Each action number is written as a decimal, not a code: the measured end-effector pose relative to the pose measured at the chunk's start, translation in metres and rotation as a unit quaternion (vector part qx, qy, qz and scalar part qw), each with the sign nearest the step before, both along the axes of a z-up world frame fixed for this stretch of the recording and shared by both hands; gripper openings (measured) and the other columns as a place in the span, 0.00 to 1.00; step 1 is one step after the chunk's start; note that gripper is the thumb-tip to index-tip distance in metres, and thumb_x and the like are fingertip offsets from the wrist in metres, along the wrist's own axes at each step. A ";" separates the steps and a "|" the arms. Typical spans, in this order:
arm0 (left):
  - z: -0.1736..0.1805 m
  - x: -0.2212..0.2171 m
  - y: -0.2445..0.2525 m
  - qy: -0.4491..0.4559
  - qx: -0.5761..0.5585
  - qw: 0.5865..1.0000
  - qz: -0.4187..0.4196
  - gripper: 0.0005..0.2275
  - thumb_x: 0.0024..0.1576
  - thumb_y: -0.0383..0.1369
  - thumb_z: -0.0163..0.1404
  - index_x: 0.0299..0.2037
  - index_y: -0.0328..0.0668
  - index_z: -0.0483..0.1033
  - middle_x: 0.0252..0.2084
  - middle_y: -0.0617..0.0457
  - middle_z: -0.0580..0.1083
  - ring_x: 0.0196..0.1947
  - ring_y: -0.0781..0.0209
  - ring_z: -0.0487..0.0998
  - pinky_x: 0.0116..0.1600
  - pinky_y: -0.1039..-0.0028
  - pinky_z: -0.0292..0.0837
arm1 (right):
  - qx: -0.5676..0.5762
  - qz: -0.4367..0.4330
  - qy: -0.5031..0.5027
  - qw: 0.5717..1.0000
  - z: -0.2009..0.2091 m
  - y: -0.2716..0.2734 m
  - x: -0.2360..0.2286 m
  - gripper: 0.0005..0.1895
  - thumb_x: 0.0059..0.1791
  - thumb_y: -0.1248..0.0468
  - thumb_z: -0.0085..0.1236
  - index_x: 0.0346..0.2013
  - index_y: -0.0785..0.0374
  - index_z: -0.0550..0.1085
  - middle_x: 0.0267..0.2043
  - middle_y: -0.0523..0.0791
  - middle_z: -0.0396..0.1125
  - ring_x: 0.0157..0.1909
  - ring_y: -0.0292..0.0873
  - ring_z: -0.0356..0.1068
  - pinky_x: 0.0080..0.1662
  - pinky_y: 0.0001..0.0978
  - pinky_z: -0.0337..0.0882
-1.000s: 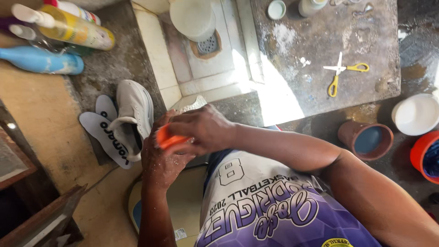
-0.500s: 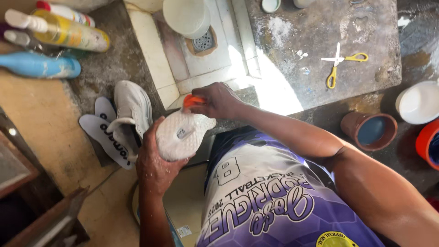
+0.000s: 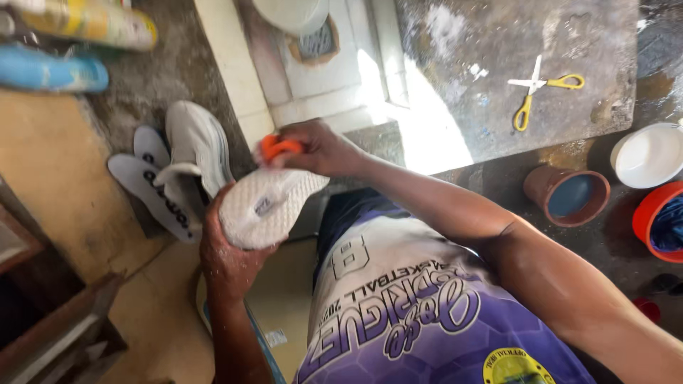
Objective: The person scrubs the sole of a white sneaker with an orange brush, repeatedly rinsing the brush under running water. They then switch to a green brush to scrub the upper part of the shoe.
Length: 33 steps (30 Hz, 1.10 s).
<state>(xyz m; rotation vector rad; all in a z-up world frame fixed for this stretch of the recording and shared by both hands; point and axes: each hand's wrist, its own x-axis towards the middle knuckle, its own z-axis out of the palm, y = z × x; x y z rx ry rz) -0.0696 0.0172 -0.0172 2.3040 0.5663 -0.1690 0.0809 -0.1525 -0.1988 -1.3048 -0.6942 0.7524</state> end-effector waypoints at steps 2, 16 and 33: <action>-0.003 0.006 0.006 -0.051 0.001 0.998 -0.029 0.47 0.33 0.29 0.73 0.68 0.41 0.62 0.61 0.41 0.73 0.59 0.46 0.76 0.62 0.61 0.74 | 0.056 0.002 -0.075 0.996 0.006 0.008 0.012 0.14 0.53 0.53 0.64 0.43 0.59 0.81 0.39 0.42 0.76 0.39 0.36 0.75 0.42 0.33 0.75; -0.012 0.005 0.003 -0.054 -0.032 0.998 0.014 0.48 0.33 0.28 0.72 0.68 0.37 0.60 0.63 0.38 0.71 0.62 0.45 0.74 0.64 0.60 0.71 | -0.080 0.003 -0.118 0.990 0.036 0.026 0.023 0.18 0.51 0.46 0.62 0.46 0.54 0.80 0.28 0.41 0.73 0.26 0.33 0.70 0.33 0.31 0.72; 0.000 0.015 -0.003 -0.011 -0.049 0.999 0.020 0.48 0.32 0.26 0.72 0.68 0.41 0.60 0.62 0.41 0.71 0.60 0.48 0.75 0.63 0.62 0.73 | -0.081 -0.032 -0.154 0.984 0.047 0.018 0.013 0.21 0.55 0.42 0.55 0.49 0.53 0.81 0.32 0.42 0.76 0.29 0.38 0.75 0.36 0.35 0.74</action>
